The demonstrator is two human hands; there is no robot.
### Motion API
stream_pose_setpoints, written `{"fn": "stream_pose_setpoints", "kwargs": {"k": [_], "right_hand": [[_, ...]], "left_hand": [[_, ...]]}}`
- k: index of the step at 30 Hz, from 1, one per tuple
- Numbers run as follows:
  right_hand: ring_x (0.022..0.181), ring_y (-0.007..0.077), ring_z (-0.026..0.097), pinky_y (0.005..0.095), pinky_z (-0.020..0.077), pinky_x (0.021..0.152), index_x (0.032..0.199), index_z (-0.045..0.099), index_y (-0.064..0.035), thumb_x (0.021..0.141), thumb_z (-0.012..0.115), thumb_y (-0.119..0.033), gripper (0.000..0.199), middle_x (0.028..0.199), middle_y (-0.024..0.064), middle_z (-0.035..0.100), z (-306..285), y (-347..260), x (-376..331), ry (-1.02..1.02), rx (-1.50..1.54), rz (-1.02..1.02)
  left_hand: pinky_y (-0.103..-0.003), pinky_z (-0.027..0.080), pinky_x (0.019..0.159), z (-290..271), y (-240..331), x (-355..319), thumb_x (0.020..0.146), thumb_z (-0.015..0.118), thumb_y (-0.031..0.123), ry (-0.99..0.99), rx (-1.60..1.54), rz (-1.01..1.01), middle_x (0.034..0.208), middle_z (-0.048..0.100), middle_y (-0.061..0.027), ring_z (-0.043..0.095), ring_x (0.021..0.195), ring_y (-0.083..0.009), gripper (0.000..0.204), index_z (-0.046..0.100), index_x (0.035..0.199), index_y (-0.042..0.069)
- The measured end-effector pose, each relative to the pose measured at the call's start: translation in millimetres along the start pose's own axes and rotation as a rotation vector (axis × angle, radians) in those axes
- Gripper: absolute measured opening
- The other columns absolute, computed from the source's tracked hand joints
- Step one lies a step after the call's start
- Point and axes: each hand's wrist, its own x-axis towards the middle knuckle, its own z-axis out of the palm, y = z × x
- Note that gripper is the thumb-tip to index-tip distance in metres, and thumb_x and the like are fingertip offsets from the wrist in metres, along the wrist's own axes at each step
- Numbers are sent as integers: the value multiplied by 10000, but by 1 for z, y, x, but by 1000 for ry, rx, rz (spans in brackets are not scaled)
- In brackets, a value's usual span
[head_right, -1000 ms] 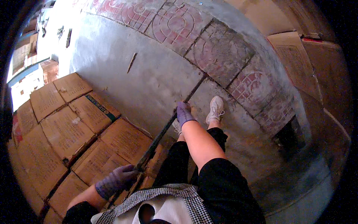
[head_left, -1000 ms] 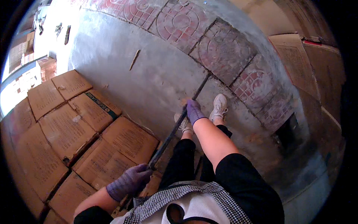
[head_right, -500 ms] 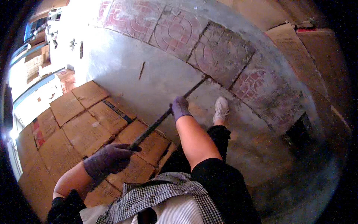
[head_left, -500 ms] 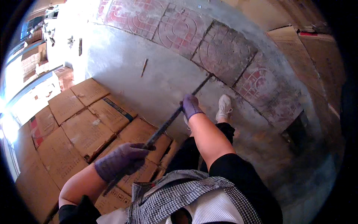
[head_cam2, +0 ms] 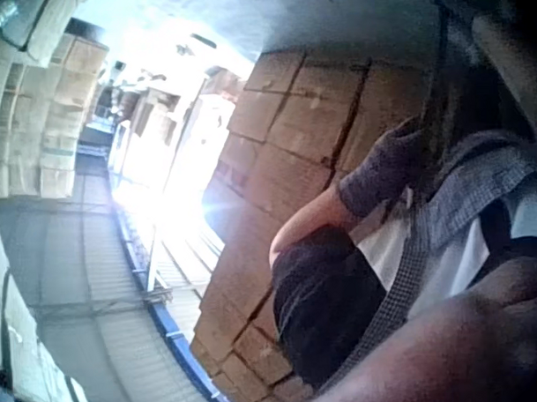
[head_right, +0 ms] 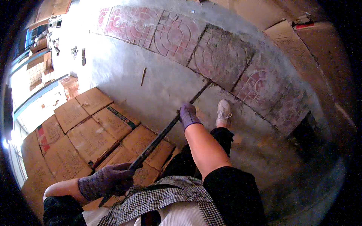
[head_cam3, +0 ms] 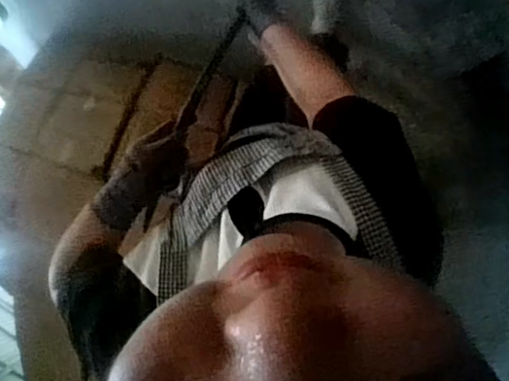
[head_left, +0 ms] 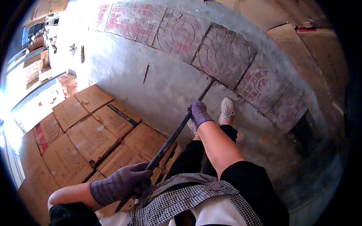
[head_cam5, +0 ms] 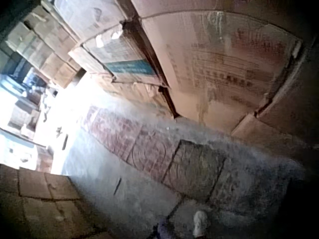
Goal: The person uses a long metal bar to pry up and remove patterned floor tiles from a concrete surface. They work methodically to loosen the tiles and then lift them out by hand.
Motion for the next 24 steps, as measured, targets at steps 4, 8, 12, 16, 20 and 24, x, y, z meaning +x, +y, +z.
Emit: {"fn": "stream_pose_setpoints", "kwargs": {"k": [4,8,12,16,20,24], "right_hand": [[486,216,528,345,409,444,740,536,-50,796,490,-173,143,593,93,544,8,-12,-8,-109,-268,-58],[493,232,571,366,441,455,758,555,-29,810,488,-191,183,591,108,557,5,12,28,-119,-406,-160],[504,255,599,382,465,468,844,586,17,827,476,-195,240,630,130,595,0,31,53,-60,-571,-217],[574,281,634,401,488,517,894,611,48,836,467,-230,318,705,170,639,-16,57,99,-110,-1087,-428],[766,320,666,422,507,648,865,638,50,828,467,-294,386,801,225,658,-8,40,3,-121,-1238,-319],[849,339,649,427,505,718,858,651,44,820,496,-253,337,855,231,657,-18,81,24,31,-1229,-290]], "left_hand": [[-263,415,481,15,0,-8,925,544,236,93,39,1,717,515,-20,482,558,-102,425,436,1304,77],[-256,399,491,33,7,18,925,542,243,242,286,54,676,505,-8,480,551,-99,394,485,1280,80],[-242,447,619,0,-28,50,893,560,288,204,392,75,794,595,-23,541,675,-86,329,598,1123,55],[-290,476,721,-20,-54,77,861,586,352,175,515,208,856,634,-58,584,762,-133,414,589,1122,31],[-353,467,846,-44,-113,121,858,569,406,216,727,253,981,657,-165,626,907,-270,467,584,1106,11],[-381,452,886,-70,-155,170,860,560,404,262,824,238,992,651,-209,614,969,-341,466,593,1070,-10]]}}
